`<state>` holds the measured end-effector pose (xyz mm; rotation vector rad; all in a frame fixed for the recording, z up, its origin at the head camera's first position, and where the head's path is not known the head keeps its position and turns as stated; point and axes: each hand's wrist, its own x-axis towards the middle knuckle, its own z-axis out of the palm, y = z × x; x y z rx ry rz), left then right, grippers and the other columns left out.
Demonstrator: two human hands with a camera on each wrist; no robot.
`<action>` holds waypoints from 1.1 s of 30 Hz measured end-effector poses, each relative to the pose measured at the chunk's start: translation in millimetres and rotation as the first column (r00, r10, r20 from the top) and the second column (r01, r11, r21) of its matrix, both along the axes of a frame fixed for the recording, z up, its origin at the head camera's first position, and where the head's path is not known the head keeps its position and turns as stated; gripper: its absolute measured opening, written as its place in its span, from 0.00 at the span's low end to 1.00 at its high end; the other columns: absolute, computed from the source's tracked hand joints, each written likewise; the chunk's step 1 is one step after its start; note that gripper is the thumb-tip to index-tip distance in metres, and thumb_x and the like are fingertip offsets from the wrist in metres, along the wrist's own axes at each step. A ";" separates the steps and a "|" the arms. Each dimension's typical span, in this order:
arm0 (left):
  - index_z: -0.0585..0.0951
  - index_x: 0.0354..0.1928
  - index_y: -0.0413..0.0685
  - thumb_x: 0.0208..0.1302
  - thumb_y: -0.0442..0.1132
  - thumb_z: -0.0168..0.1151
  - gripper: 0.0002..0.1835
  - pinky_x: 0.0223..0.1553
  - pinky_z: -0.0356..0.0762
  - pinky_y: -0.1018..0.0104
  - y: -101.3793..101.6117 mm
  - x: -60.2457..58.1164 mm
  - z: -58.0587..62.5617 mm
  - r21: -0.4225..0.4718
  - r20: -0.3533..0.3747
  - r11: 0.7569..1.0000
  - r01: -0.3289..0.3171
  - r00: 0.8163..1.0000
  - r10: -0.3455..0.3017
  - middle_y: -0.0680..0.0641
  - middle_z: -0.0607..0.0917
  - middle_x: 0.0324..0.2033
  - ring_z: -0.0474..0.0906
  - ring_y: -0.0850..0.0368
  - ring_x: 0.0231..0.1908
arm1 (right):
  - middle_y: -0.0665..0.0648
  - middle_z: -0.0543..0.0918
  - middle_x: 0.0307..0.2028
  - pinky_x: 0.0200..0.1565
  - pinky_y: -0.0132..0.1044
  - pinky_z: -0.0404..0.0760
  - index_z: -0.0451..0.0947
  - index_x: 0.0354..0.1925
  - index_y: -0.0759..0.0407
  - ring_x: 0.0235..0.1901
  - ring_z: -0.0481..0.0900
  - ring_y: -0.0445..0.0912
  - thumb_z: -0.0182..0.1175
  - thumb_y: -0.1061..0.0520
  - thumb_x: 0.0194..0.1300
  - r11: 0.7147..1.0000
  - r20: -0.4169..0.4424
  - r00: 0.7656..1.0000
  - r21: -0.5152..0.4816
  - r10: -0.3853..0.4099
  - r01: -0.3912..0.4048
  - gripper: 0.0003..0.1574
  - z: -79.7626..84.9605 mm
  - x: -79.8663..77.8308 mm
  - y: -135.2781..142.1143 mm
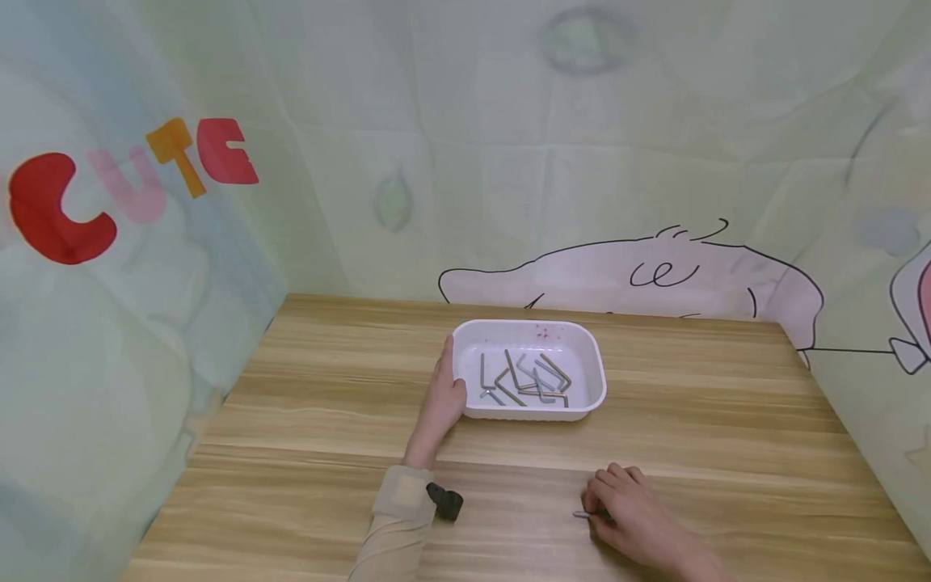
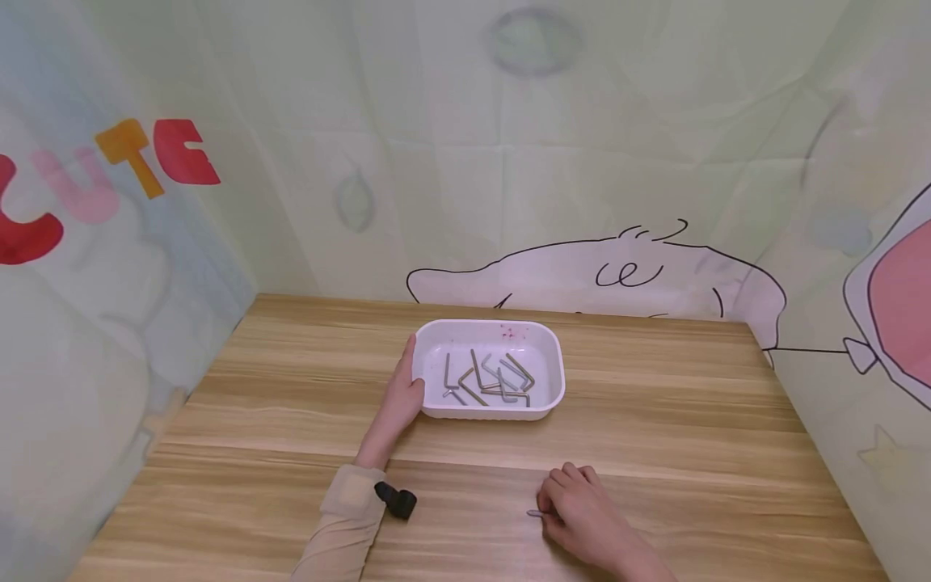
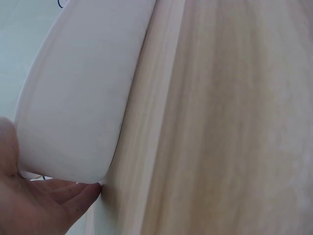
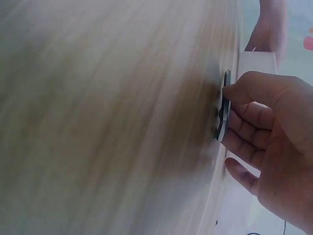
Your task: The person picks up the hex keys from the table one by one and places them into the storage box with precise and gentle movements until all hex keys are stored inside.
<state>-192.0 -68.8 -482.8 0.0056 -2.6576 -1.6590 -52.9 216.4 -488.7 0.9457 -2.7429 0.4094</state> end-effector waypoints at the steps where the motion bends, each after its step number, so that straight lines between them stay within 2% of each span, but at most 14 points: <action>1: 0.45 0.76 0.45 0.61 0.26 0.41 0.40 0.74 0.51 0.47 0.2 0.0 -0.1 0.001 0.007 1.000 0.000 1.000 0.000 0.36 0.54 0.74 0.52 0.40 0.73 | 0.32 0.68 0.26 0.37 0.30 0.61 0.70 0.26 0.40 0.31 0.61 0.31 0.72 0.56 0.41 1.000 0.001 1.000 0.004 0.000 0.000 0.19 0.3 -0.1 0.3; 12: 0.45 0.76 0.46 0.61 0.26 0.40 0.40 0.74 0.51 0.46 0.1 -0.3 0.2 0.000 0.018 1.000 -0.003 1.000 0.003 0.36 0.54 0.74 0.52 0.39 0.73 | 0.32 0.70 0.27 0.41 0.36 0.68 0.71 0.26 0.41 0.31 0.63 0.30 0.69 0.57 0.41 0.999 0.049 0.999 0.028 0.014 -0.015 0.17 6.3 -3.0 1.4; 19: 0.45 0.76 0.45 0.61 0.26 0.41 0.40 0.73 0.53 0.46 0.6 -1.0 -0.8 -0.009 0.008 1.000 -0.002 1.000 0.002 0.36 0.55 0.74 0.53 0.39 0.73 | 0.33 0.74 0.27 0.40 0.33 0.65 0.74 0.27 0.43 0.31 0.64 0.30 0.71 0.56 0.39 1.000 -0.005 1.000 -0.010 0.008 -0.008 0.17 9.2 -7.0 3.3; 33: 0.45 0.76 0.47 0.61 0.26 0.41 0.40 0.73 0.53 0.46 0.8 -1.1 -2.0 -0.010 0.022 1.000 -0.018 1.000 0.019 0.37 0.54 0.74 0.52 0.40 0.73 | 0.34 0.71 0.27 0.38 0.33 0.66 0.74 0.31 0.45 0.32 0.64 0.30 0.70 0.59 0.45 0.999 -0.032 0.999 -0.044 -0.011 0.010 0.16 21.8 -16.4 6.6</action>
